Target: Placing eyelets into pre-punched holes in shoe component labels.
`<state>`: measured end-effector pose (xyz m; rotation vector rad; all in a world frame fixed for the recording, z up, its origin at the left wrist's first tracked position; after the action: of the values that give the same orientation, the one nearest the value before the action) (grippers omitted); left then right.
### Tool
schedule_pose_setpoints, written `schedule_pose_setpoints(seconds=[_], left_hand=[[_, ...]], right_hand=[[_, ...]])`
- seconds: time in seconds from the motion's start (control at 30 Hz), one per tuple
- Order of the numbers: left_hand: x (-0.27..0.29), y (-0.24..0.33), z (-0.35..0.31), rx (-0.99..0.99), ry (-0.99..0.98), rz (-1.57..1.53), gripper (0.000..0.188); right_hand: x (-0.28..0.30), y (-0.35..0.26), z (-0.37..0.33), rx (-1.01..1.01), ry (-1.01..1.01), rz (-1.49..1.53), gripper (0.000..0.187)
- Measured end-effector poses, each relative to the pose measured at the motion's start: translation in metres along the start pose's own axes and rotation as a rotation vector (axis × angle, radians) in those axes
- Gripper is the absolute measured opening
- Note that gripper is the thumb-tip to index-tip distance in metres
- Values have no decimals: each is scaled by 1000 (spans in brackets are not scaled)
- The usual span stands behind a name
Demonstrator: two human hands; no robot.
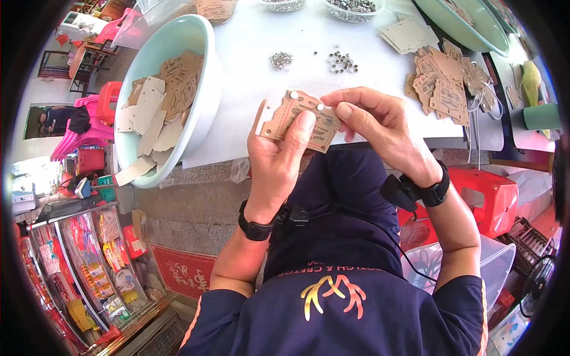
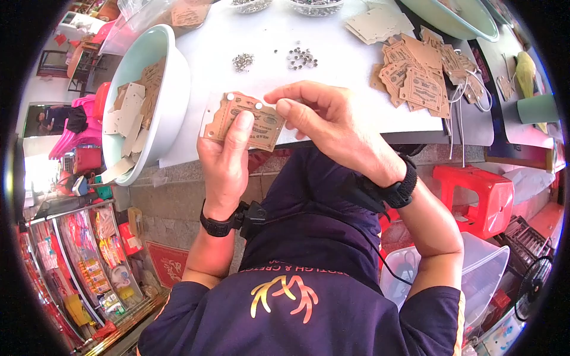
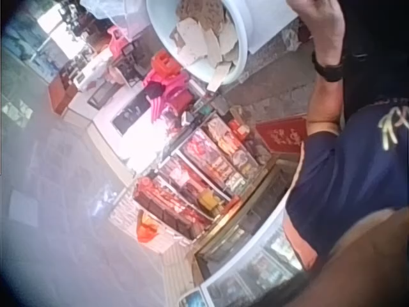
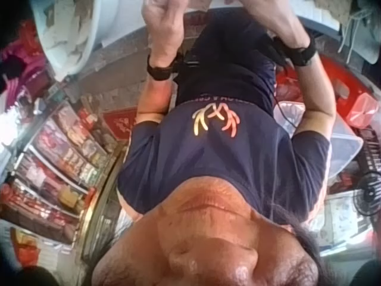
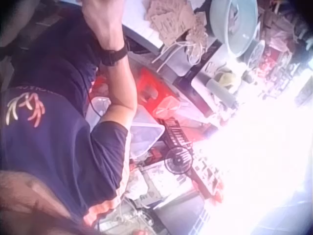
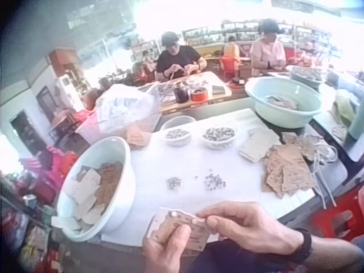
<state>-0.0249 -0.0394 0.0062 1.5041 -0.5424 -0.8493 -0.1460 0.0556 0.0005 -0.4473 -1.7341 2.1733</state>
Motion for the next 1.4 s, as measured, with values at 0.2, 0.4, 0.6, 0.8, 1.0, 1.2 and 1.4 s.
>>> schedule_pose_setpoints(seconds=[0.2,0.4,0.6,0.8,1.0,1.2,1.4], left_hand=[[8,-1,1,80,58,-56,22],[11,0,-1,120,73,-93,23],[8,-5,-6,248,-21,-126,24],[12,-11,-11,249,-5,-177,25],[15,-3,-12,218,63,-166,23],[9,-2,-11,175,62,-198,22],[8,-7,-13,198,59,-217,19]], right_hand=[[-3,2,-7,-164,-109,-49,31],[-9,5,-4,-183,-115,-5,30],[-15,8,-4,-154,-30,-2,30],[-24,1,-5,-153,46,98,29],[-29,0,-11,-145,6,172,24],[-33,1,-13,-124,18,193,20],[-32,4,-12,-127,14,211,19]])
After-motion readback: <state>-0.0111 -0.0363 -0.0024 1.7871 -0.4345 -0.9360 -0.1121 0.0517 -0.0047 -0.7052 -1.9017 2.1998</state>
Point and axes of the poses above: each hand's wrist, its own z-axis towards the middle knuckle, its own x-axis out of the back of the hand, y = z × x, the point moved 7 cm from there along z, towards the middle knuckle, and after that the axes turned 12 degrees about x, right-handed, at the moved point
